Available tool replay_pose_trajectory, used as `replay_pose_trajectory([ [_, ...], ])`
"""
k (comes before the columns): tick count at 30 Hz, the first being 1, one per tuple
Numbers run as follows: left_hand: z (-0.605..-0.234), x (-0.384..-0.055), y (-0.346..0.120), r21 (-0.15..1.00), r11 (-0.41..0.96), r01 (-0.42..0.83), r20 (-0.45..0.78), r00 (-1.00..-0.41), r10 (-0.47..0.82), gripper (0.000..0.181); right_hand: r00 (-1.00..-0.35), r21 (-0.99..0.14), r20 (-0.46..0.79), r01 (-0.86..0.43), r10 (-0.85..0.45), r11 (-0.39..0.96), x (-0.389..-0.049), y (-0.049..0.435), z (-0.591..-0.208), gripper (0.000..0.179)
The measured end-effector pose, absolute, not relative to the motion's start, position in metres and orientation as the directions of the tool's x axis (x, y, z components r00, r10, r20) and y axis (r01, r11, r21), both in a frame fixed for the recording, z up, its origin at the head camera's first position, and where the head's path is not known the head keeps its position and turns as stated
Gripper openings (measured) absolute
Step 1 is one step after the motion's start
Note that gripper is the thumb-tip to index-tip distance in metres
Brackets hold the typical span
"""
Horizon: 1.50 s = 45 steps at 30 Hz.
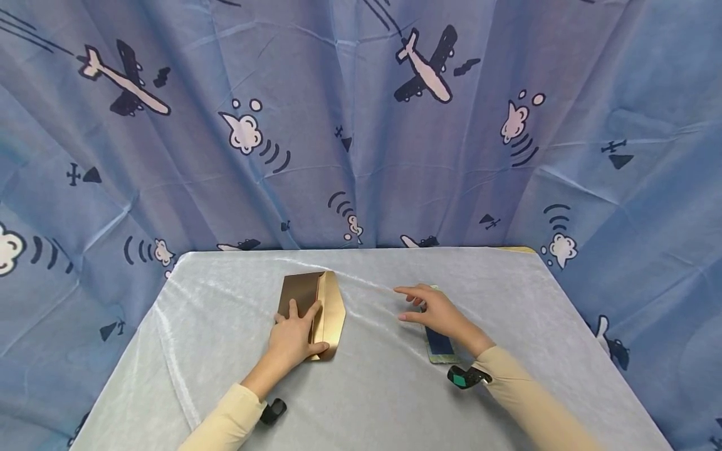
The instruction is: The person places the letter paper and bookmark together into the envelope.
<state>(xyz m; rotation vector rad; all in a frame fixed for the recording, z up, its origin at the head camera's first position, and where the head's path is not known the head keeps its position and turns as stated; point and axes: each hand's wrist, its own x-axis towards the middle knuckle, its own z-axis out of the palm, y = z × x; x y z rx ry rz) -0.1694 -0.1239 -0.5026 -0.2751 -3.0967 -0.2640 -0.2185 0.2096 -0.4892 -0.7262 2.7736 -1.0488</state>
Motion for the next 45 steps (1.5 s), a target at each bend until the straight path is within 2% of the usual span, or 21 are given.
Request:
replay_pose_trajectory([
  [15,-0.502,-0.171,-0.123,0.175,0.971,0.164,0.029,-0.986,0.162,0.094,-0.94,-0.608,0.076,-0.308,-0.333,0.732,-0.217,0.251,-0.499,0.062],
  [36,-0.504,-0.17,-0.124,0.182,0.969,0.165,0.031,-0.986,0.162,0.095,-0.956,-0.566,0.047,-0.264,-0.29,0.781,-0.217,0.267,-0.515,0.06],
  [45,-0.503,-0.17,-0.124,0.183,0.971,0.157,0.016,-0.988,0.156,0.094,-0.955,-0.522,0.064,-0.28,-0.291,0.805,-0.216,0.266,-0.522,0.068],
])
